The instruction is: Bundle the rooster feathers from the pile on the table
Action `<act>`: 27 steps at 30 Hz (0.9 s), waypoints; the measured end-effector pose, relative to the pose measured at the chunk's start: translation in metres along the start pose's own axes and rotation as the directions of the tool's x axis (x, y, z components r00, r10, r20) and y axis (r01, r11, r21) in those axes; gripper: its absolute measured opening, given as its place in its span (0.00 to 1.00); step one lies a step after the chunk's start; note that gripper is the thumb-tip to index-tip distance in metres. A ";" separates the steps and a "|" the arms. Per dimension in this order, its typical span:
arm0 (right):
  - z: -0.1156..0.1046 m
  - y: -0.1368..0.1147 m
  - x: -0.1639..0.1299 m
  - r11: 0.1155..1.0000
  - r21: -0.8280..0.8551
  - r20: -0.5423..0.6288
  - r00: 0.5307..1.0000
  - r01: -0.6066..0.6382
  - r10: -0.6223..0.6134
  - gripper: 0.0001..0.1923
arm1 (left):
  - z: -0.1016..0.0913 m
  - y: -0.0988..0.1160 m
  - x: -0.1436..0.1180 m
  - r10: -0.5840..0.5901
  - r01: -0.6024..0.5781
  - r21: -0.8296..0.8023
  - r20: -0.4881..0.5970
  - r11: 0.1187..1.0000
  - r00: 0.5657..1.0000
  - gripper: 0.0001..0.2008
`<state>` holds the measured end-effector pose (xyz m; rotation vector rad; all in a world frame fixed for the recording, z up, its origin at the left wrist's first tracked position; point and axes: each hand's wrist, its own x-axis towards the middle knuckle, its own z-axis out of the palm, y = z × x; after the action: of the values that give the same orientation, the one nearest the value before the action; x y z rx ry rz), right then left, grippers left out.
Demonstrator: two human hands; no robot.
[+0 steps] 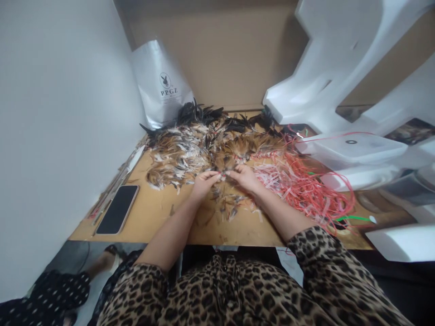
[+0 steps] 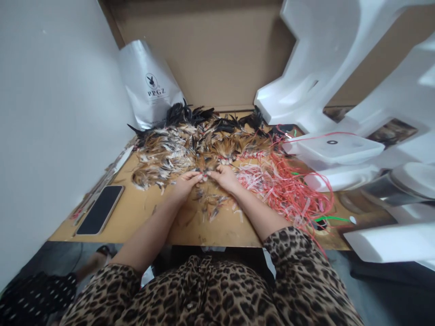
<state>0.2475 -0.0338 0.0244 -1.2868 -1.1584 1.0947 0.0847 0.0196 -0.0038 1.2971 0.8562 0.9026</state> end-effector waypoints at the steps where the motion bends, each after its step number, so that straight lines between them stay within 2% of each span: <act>1: -0.008 -0.007 0.000 0.999 -0.045 -0.029 0.999 0.022 -0.023 0.18 | -0.001 0.001 0.001 0.016 -0.016 0.004 -0.016 1.000 1.000 0.15; 4: -0.042 -0.033 0.002 0.972 -0.232 -0.139 0.987 0.043 -0.077 0.17 | -0.005 0.005 0.001 0.051 -0.050 0.013 -0.063 0.999 0.997 0.14; 7: -0.077 -0.053 0.012 0.884 -0.463 -0.237 0.970 -0.057 -0.061 0.16 | -0.007 0.007 0.000 0.053 -0.052 0.018 -0.089 0.999 0.995 0.13; 11: -0.103 -0.055 0.040 0.821 -0.547 -0.312 0.950 -0.164 -0.018 0.13 | -0.005 0.007 -0.001 0.047 -0.043 0.043 -0.081 0.998 0.996 0.13; 13: -0.106 -0.048 0.053 0.759 -0.611 -0.333 0.943 -0.225 0.011 0.11 | -0.005 0.007 -0.001 0.049 -0.045 0.056 -0.074 0.997 0.996 0.12; 17: -0.103 -0.030 0.072 0.551 -0.769 -0.319 0.942 -0.324 0.108 0.06 | -0.009 0.007 0.000 0.052 -0.047 0.069 -0.086 0.997 0.995 0.12; 21: -0.102 -0.017 0.080 0.398 -0.844 -0.339 0.933 -0.359 0.123 0.10 | -0.011 0.007 0.002 0.047 -0.039 0.080 -0.094 0.996 0.995 0.12; 24: -0.104 -0.008 0.084 0.351 -0.868 -0.347 0.935 -0.351 0.075 0.14 | -0.011 0.008 0.001 0.049 -0.042 0.076 -0.098 0.996 0.994 0.12; 27: -0.105 0.003 0.085 0.383 -0.852 -0.368 0.928 -0.358 0.050 0.15 | -0.010 0.010 0.000 0.053 -0.045 0.084 -0.093 0.995 0.994 0.12</act>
<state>0.3622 0.0387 0.0273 -2.4353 -1.4448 0.2904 0.0750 0.0241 0.0058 1.3597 0.9471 0.9829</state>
